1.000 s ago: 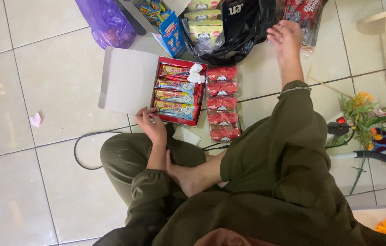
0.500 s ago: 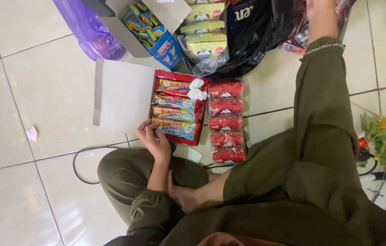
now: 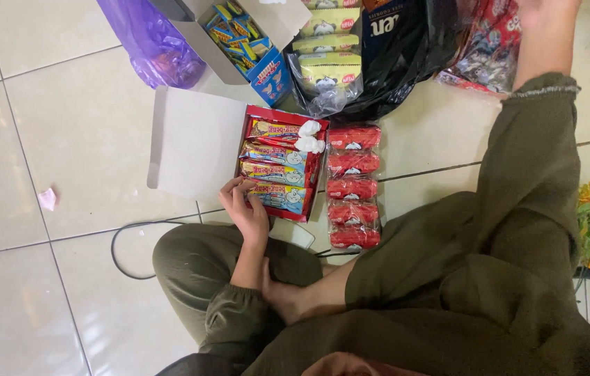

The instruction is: The person sits on the floor and organizes snack packets. They handle yellow and red snack packs, placing them into a white box and arranging them in neat rows on the floor.

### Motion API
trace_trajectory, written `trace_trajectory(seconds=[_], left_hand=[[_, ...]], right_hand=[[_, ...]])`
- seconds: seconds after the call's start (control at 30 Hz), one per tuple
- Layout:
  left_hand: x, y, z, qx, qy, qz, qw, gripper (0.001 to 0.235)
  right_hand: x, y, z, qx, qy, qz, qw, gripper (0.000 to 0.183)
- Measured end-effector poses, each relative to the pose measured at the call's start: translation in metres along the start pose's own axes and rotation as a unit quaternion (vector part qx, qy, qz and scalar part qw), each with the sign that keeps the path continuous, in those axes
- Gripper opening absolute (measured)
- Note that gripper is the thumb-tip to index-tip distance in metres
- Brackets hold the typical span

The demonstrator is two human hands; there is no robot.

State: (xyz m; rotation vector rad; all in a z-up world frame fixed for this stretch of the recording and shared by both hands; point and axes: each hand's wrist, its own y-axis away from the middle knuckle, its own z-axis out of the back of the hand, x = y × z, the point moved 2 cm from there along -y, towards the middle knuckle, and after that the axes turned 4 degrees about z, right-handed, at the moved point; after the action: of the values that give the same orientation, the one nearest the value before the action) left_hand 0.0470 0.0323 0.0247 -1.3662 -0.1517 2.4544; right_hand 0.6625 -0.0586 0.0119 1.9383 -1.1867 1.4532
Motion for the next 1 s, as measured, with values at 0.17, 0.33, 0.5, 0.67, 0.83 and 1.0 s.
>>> trace_trajectory(seconds=[0.17, 0.33, 0.5, 0.67, 0.83, 1.0], left_hand=[[-0.017, -0.003, 0.003, -0.016, 0.033, -0.033, 0.999, 0.029], [-0.017, -0.001, 0.007, -0.036, 0.044, -0.068, 0.996, 0.030], [-0.040, 0.004, 0.016, 0.052, 0.236, -0.073, 0.968, 0.045], [-0.040, 0.016, 0.017, 0.209, 0.425, 0.043, 0.879, 0.018], [-0.039, 0.018, 0.022, 0.294, 0.549, 0.168, 0.764, 0.070], [-0.028, 0.018, 0.020, 0.314, 0.576, 0.200, 0.728, 0.070]], right_hand=[[0.058, 0.068, -0.001, -0.057, 0.009, 0.014, 0.998, 0.029], [0.100, 0.147, -0.026, -0.075, -0.048, -0.016, 0.996, 0.029], [0.135, 0.238, -0.048, -0.010, -0.052, -0.057, 0.997, 0.022], [0.096, 0.282, -0.011, 0.097, -0.123, -0.092, 0.983, 0.015], [0.094, 0.287, 0.001, 0.146, -0.172, -0.105, 0.969, 0.009], [0.078, 0.259, 0.056, 0.135, -0.228, -0.060, 0.963, 0.006]])
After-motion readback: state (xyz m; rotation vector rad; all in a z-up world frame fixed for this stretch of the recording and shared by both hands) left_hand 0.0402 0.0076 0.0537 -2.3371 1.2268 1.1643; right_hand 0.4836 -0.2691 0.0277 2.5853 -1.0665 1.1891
